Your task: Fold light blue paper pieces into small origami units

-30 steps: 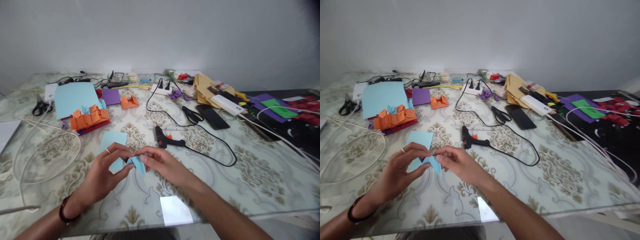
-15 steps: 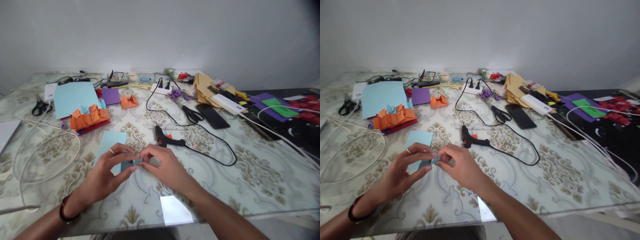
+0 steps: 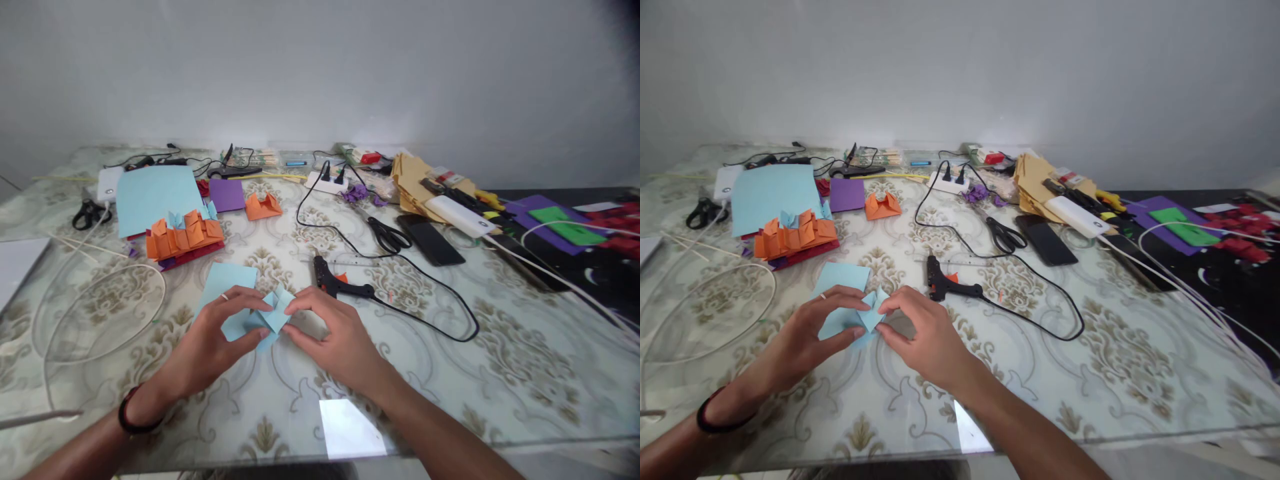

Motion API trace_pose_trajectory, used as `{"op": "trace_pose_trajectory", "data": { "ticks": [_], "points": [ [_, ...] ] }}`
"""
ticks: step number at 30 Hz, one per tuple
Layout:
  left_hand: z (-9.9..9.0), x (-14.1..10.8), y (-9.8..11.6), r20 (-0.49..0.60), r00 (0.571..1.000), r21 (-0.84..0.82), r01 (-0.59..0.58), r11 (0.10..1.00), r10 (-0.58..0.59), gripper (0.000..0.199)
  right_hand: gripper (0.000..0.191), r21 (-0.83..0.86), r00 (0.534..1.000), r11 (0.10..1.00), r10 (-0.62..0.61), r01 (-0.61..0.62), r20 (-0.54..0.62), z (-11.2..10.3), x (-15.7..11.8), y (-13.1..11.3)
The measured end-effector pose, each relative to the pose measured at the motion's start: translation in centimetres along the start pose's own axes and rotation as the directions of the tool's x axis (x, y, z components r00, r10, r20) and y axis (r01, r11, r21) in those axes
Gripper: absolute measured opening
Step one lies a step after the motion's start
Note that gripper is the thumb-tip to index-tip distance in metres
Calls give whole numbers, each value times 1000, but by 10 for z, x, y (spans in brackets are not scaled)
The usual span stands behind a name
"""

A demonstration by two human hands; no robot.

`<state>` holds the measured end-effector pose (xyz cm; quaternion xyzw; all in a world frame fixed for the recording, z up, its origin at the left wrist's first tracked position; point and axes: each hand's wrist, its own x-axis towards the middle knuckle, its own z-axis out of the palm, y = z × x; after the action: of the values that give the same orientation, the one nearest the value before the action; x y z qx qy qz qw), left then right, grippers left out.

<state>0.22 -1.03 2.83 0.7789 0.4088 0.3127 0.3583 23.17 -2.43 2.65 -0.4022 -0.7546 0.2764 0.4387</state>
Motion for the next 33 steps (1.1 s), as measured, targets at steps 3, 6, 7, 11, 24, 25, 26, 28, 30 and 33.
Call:
{"op": "trace_pose_trajectory", "data": {
  "ticks": [3, 6, 7, 11, 24, 25, 26, 28, 30, 33],
  "points": [
    [0, -1, 2, -59, 998, 47, -20, 999, 23, 19, 17, 38, 999, 998, 44, -44, 3, -1, 1, -1],
    [-1, -1, 5, -103, 992, 83, -63, 995, 71, 14, 16, 84, 995, 992, 94, -96, 26, -3, 2, -2],
    [-1, -1, 6, -114, 990, 85, -78, 993, 87, 13, 16, 99, 994, 990, 102, -105, 37, -4, 2, -2],
    [-4, -1, 10, -125, 985, 32, -119, 992, 122, 11, 19, 147, 992, 982, 109, -117, 62, -7, 3, -3],
    [-5, -5, 3, -101, 986, -254, -153, 955, 131, 18, 13, 12, 973, 978, -208, 211, -95, -8, 3, -3],
    [-5, -5, 3, -95, 986, -247, -160, 956, 140, 18, 12, 26, 969, 971, -233, 236, -85, -8, 3, -3],
    [-6, -5, 4, -88, 985, -240, -168, 956, 151, 18, 12, 35, 965, 967, -251, 254, -78, -7, 4, -3],
    [-6, -5, 6, -67, 982, -220, -186, 958, 176, 19, 13, 36, 961, 962, -267, 270, -70, -7, 4, -3],
    [-7, -5, 7, -53, 979, -200, -205, 958, 198, 19, 14, 27, 959, 960, -276, 278, -68, -6, 4, -3],
    [-6, -4, 8, -56, 975, -200, -223, 954, 216, 21, 13, 35, 956, 956, -288, 291, -63, -6, 4, -4]
  ]
}}
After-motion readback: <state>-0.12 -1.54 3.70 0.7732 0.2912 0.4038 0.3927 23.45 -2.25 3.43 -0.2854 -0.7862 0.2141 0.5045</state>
